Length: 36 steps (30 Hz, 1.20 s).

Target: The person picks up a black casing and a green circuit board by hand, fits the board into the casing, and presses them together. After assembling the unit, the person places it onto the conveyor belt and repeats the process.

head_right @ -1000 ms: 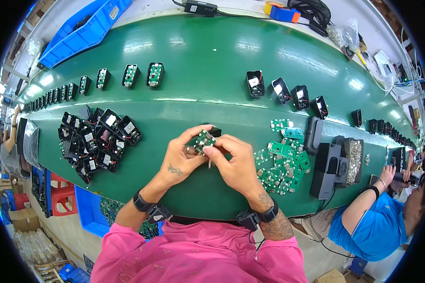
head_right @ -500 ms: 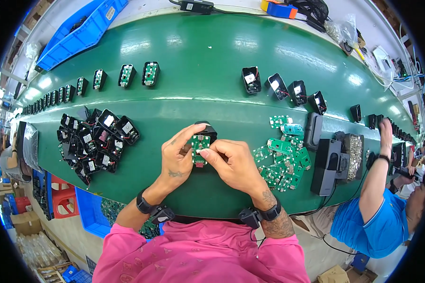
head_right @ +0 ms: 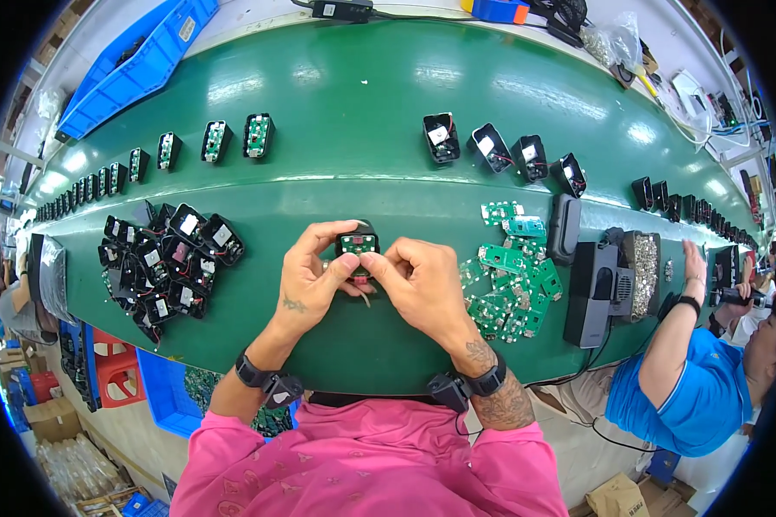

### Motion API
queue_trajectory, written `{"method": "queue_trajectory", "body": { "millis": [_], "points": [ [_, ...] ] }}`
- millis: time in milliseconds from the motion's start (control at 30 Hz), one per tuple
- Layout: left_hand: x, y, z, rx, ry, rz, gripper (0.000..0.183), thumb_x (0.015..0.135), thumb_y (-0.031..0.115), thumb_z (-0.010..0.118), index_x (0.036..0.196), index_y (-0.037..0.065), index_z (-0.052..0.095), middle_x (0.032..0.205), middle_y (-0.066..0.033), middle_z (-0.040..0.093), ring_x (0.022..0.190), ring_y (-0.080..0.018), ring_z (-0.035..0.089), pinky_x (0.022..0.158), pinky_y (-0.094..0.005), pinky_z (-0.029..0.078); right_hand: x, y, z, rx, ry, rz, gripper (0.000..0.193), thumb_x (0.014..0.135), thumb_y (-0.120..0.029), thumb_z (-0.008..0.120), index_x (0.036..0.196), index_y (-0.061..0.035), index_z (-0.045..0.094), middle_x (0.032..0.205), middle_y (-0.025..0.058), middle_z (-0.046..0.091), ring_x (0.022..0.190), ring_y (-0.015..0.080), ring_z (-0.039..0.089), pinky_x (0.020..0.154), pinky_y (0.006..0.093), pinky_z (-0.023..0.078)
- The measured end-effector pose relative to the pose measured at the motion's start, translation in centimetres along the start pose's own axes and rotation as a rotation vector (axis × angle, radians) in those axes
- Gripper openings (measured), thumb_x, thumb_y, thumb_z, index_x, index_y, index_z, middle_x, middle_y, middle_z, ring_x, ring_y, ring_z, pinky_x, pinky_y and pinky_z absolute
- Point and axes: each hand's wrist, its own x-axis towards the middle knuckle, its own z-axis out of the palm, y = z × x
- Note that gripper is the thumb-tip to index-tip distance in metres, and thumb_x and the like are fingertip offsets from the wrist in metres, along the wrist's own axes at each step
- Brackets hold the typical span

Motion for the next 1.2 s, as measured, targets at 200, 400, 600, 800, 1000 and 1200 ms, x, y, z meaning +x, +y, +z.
{"method": "queue_trajectory", "body": {
  "millis": [200,400,600,800,1000,1200],
  "points": [
    [-0.2,0.0,0.3,-0.126,0.010,-0.128,0.037,0.100,0.017,0.058,0.132,0.001,0.050,0.118,-0.0176,0.060,0.071,-0.0202,0.071,0.054,-0.0238,0.059,0.0,0.1,1.2,0.149,0.027,0.033,0.031,0.093,-0.011,0.067,0.121,0.0001,0.062,0.083,0.0037,0.064,0.065,0.0054,0.053,0.057,0.0246,0.045],
    [-0.3,0.0,0.1,-0.150,0.001,-0.162,0.036,0.101,0.017,0.056,0.132,0.001,0.048,0.115,-0.0169,0.060,0.067,-0.0198,0.071,0.051,-0.0227,0.057,0.2,0.3,1.1,0.061,-0.103,-0.072,0.047,0.097,-0.007,0.057,0.143,-0.0051,0.049,0.092,0.0068,0.065,0.078,0.0108,0.059,0.073,0.0269,0.051],
    [-0.5,-0.2,0.3,-0.148,0.041,-0.189,0.033,0.101,0.017,0.055,0.129,0.001,0.049,0.111,-0.0166,0.061,0.063,-0.0182,0.069,0.049,-0.0227,0.056,-0.1,-0.1,1.9,0.003,-0.054,-0.039,0.041,0.098,-0.009,0.055,0.138,-0.0042,0.053,0.093,0.0090,0.064,0.078,0.0125,0.059,0.073,0.0278,0.050],
    [-0.7,-0.5,0.9,-0.035,0.067,-0.129,0.030,0.103,0.015,0.052,0.129,0.003,0.046,0.108,-0.0176,0.062,0.063,-0.0193,0.070,0.049,-0.0224,0.056,0.0,0.3,2.3,0.052,-0.013,-0.086,0.036,0.099,-0.011,0.056,0.134,-0.0039,0.054,0.095,0.0114,0.066,0.078,0.0150,0.061,0.073,0.0296,0.051],
    [-0.7,-1.0,1.2,0.018,0.142,-0.022,0.027,0.102,0.015,0.053,0.126,0.003,0.048,0.107,-0.0168,0.062,0.062,-0.0174,0.069,0.047,-0.0218,0.055,0.3,0.6,2.8,0.058,0.018,-0.113,0.034,0.098,-0.009,0.056,0.131,-0.0029,0.056,0.096,0.0115,0.066,0.082,0.0164,0.062,0.074,0.0307,0.052],
    [1.1,-0.2,-1.0,-0.020,0.302,-0.051,0.033,0.104,0.021,0.048,0.132,0.004,0.051,0.111,-0.0163,0.066,0.057,-0.0157,0.067,0.045,-0.0244,0.052,4.6,0.8,4.1,-0.116,0.041,-0.245,0.029,0.097,-0.011,0.058,0.125,-0.0036,0.061,0.097,0.0142,0.067,0.082,0.0208,0.066,0.074,0.0329,0.053]
  ]
}}
